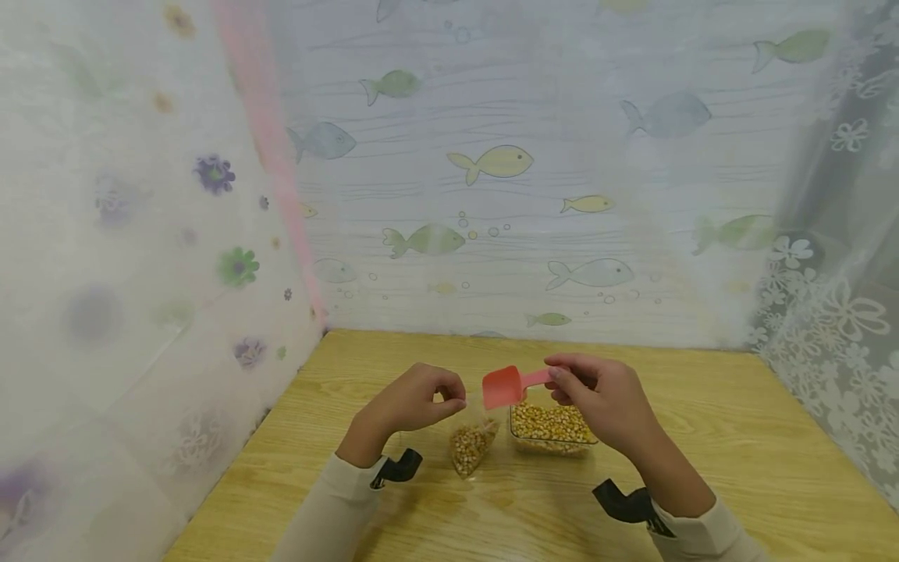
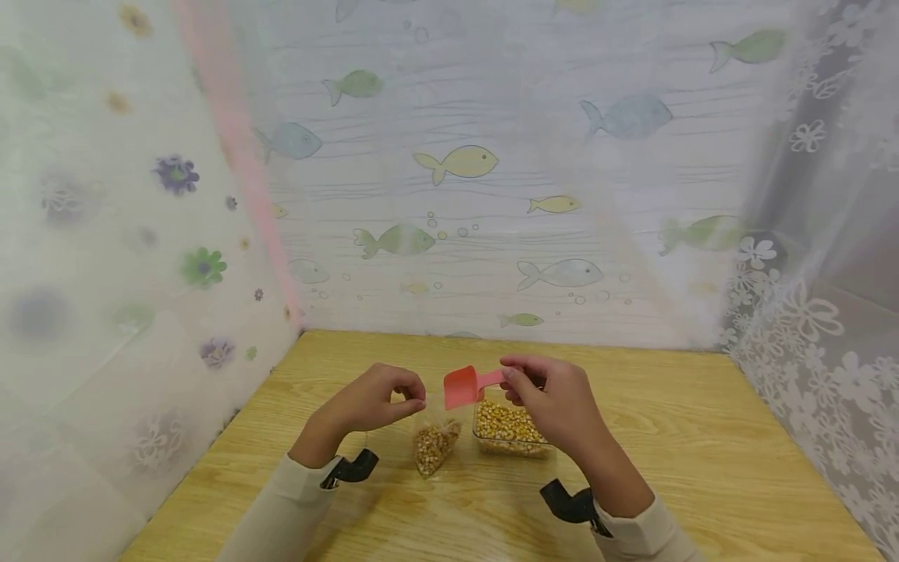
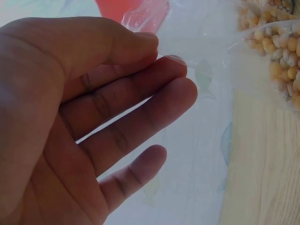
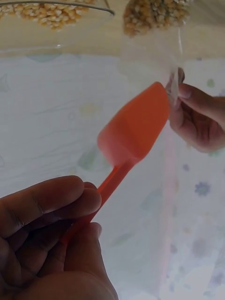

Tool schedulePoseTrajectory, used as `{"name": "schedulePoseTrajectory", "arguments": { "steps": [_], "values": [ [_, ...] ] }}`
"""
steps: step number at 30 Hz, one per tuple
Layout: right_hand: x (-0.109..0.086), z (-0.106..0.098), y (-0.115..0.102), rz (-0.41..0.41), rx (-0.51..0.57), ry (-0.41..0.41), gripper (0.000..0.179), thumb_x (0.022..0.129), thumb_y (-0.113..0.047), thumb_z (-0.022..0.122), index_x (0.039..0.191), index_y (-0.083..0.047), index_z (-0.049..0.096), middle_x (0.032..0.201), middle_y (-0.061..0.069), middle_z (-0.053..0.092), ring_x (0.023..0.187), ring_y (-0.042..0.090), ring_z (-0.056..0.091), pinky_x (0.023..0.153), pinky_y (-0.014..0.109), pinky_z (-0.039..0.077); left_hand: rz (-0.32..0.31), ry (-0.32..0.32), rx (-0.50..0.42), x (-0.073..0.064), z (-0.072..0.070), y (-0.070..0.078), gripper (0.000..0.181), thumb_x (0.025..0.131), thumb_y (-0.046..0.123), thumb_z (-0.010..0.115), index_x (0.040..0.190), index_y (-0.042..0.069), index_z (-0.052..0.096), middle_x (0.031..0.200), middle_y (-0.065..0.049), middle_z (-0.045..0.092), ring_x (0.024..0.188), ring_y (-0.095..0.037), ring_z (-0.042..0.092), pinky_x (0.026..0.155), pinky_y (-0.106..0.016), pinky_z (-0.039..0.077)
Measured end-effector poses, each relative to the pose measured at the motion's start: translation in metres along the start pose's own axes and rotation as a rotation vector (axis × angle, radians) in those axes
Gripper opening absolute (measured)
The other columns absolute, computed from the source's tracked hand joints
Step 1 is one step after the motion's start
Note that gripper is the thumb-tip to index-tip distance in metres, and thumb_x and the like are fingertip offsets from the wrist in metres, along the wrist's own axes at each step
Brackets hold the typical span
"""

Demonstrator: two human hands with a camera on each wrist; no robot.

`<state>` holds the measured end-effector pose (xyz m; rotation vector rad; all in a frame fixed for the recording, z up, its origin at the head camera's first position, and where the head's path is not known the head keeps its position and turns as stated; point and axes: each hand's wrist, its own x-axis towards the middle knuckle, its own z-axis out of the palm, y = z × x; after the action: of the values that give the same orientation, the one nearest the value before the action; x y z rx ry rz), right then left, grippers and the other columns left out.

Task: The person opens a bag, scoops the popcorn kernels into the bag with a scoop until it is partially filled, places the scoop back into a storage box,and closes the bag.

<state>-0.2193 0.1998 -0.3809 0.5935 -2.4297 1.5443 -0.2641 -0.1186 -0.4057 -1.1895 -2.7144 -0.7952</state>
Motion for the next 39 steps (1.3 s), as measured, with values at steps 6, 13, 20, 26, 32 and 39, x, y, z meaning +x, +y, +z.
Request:
{"name": "schedulePoseTrajectory", "arguments": {
  "steps": [6,13,20,26,32,39],
  "values": [
    [-0.001,-0.005,0.005,0.013,0.049,0.014,0.03,0.104,-0.023,0.066,0.124,-0.002,0.073,0.099,0.014,0.078,0.082,0.011,0.077,0.073,0.03,0.064,-0.011,-0.001,-0.001,0.0,0.0,0.001,0.009,0.102,0.02,0.069,0.096,0.024,0.074,0.091,0.014,0.071,0.082,0.001,0.065,0.077,-0.025,0.057],
    [0.001,-0.015,0.016,0.051,0.05,0.049,0.031,0.105,-0.021,0.064,0.126,0.002,0.071,0.097,0.017,0.078,0.079,0.011,0.077,0.073,0.028,0.064,-0.015,-0.002,-0.001,-0.001,-0.001,0.0,0.01,0.102,0.02,0.069,0.095,0.025,0.073,0.09,0.015,0.07,0.082,0.001,0.065,0.077,-0.024,0.057],
    [0.004,-0.025,0.036,0.143,0.142,0.033,0.034,0.106,-0.019,0.062,0.128,0.006,0.067,0.1,0.023,0.076,0.081,0.014,0.076,0.075,0.031,0.064,-0.012,-0.001,0.007,-0.001,-0.001,-0.002,0.01,0.102,0.02,0.069,0.094,0.025,0.073,0.089,0.015,0.07,0.08,0.001,0.065,0.076,-0.024,0.056],
    [0.002,-0.029,0.053,0.234,0.204,0.018,0.036,0.107,-0.017,0.061,0.132,0.009,0.063,0.1,0.017,0.077,0.082,0.013,0.075,0.077,0.033,0.064,-0.01,-0.008,0.013,-0.001,-0.002,-0.003,0.009,0.102,0.021,0.069,0.096,0.025,0.073,0.09,0.016,0.069,0.08,0.001,0.064,0.078,-0.027,0.058],
    [0.001,-0.034,0.07,0.304,0.239,-0.003,0.039,0.107,-0.018,0.06,0.136,0.009,0.06,0.1,0.01,0.076,0.084,0.012,0.074,0.079,0.033,0.064,-0.014,-0.013,0.008,0.0,-0.001,-0.004,0.008,0.102,0.021,0.068,0.097,0.025,0.074,0.091,0.015,0.07,0.081,0.001,0.064,0.08,-0.033,0.06],
    [-0.001,-0.037,0.085,0.359,0.222,-0.024,0.04,0.109,-0.017,0.057,0.138,0.01,0.058,0.098,0.008,0.077,0.085,0.017,0.075,0.079,0.034,0.064,-0.023,-0.014,-0.002,-0.002,-0.002,-0.004,0.008,0.103,0.021,0.068,0.097,0.024,0.074,0.091,0.013,0.071,0.082,0.001,0.064,0.081,-0.041,0.061]
  ]
}}
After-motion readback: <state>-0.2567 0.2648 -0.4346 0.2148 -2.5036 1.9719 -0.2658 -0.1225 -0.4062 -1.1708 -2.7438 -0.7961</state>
